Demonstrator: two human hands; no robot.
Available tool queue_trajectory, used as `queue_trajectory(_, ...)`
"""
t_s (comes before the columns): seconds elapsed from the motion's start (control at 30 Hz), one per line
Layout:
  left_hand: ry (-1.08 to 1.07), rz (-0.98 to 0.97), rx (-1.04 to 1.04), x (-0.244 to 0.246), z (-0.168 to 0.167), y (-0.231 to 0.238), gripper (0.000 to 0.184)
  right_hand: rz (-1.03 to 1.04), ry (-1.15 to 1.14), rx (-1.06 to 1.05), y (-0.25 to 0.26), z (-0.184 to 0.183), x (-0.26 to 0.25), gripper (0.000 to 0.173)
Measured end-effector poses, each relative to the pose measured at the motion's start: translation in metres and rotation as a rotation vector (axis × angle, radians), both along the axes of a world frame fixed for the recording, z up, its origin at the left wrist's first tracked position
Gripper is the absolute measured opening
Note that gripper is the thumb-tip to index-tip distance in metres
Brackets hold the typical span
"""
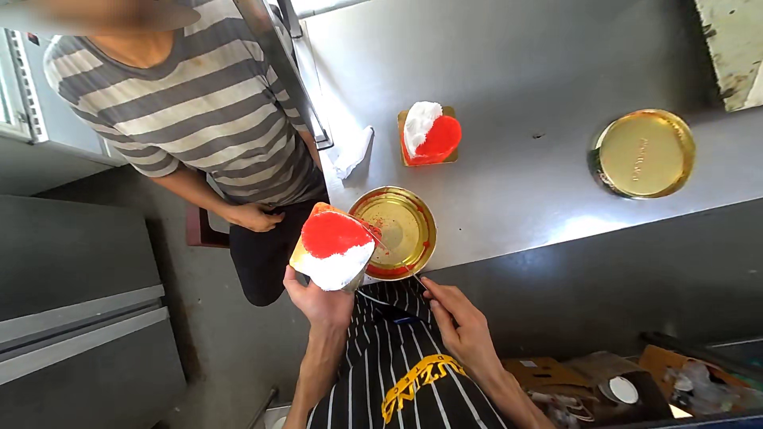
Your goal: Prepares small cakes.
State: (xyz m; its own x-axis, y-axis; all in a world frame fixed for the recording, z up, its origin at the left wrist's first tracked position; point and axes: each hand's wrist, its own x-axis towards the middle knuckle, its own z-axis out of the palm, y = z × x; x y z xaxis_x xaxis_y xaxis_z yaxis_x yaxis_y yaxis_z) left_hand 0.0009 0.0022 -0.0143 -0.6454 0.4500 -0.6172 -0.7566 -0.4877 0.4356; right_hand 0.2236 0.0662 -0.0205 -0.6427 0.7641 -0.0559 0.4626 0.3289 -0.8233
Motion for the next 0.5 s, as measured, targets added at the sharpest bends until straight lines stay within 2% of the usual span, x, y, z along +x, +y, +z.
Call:
queue_trajectory(0.2, -0.023, -0.003, -0.037, -0.004, -0.001, -0.005, 0.065, -0.043, 0.014, -0.035, 0.01, 0.007, 0.003, 0.037)
queue_trajectory(0.37, -0.024, -0.058, -0.012, -0.015, -0.005, -0.025, 0.065, 0.003, -0.163, 0.013, 0.051, 0.019, 0.014, 0.033)
queue_trajectory(0.5, -0.027, -0.095, -0.059, -0.022, -0.009, -0.041, 0.063, 0.157, -0.359, 0.11, 0.091, 0.035, 0.011, 0.031)
